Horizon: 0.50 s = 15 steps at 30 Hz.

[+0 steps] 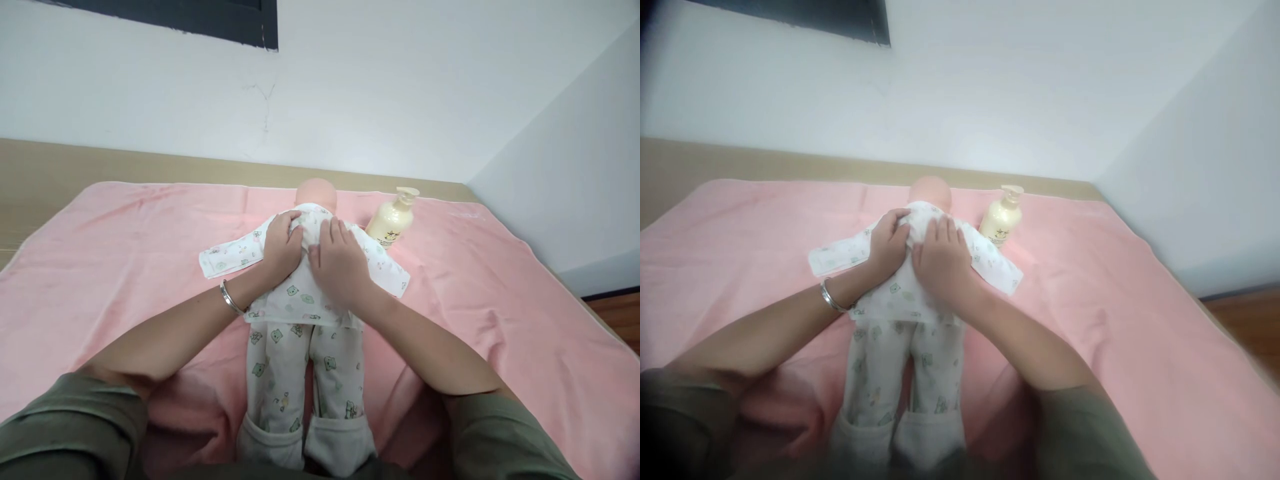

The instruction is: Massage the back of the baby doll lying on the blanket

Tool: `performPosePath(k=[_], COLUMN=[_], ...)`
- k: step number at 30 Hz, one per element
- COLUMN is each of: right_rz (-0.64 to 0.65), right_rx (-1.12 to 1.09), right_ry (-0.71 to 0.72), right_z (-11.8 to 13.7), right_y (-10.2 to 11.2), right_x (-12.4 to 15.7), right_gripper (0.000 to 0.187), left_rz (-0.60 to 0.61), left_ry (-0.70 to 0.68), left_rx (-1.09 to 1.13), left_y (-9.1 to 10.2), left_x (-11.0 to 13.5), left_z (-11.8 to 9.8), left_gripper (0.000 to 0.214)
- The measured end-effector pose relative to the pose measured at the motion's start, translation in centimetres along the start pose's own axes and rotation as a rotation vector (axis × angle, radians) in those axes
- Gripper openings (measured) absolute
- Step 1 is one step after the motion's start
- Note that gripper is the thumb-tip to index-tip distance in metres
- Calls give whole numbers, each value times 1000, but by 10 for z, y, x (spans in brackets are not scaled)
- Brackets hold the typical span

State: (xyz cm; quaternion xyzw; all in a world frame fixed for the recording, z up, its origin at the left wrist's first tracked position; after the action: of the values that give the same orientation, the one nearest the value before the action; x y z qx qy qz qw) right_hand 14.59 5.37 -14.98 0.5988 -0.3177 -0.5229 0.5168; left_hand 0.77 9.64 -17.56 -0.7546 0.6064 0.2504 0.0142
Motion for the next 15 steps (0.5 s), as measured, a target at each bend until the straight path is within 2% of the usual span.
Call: performPosePath(k=[3, 6, 11, 15], right_rz=[-51, 5, 115, 108], right_rx=[-22, -108, -195, -228], right_ry=[186, 269, 220, 147], right_z=[10, -1, -29, -34], right_y=[0, -2, -7, -10], right_x=[10, -4, -38, -44], right_gripper=[58, 56, 64, 69], left_rz=[1, 5, 12, 18], left_ry=[22, 23, 0, -8], left_rx=[0, -3, -33, -64], left_y=[1, 1, 0, 0], left_x=[0, -1, -1, -1], left_z=[0, -1, 0, -1], left_gripper=[34, 35, 39, 41])
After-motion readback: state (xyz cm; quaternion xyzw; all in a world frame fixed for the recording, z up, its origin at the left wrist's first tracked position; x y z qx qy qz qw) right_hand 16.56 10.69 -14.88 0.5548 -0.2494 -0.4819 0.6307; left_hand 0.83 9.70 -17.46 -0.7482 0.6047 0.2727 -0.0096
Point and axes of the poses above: each hand's wrist, its own x-axis away from the middle knuckle, its own y-axis out of the back of the hand, z = x × y, the point moved 1 cm from there along -x, towards the middle knuckle, and after that the axes turned 7 degrees about x, right-handed, at the moved point
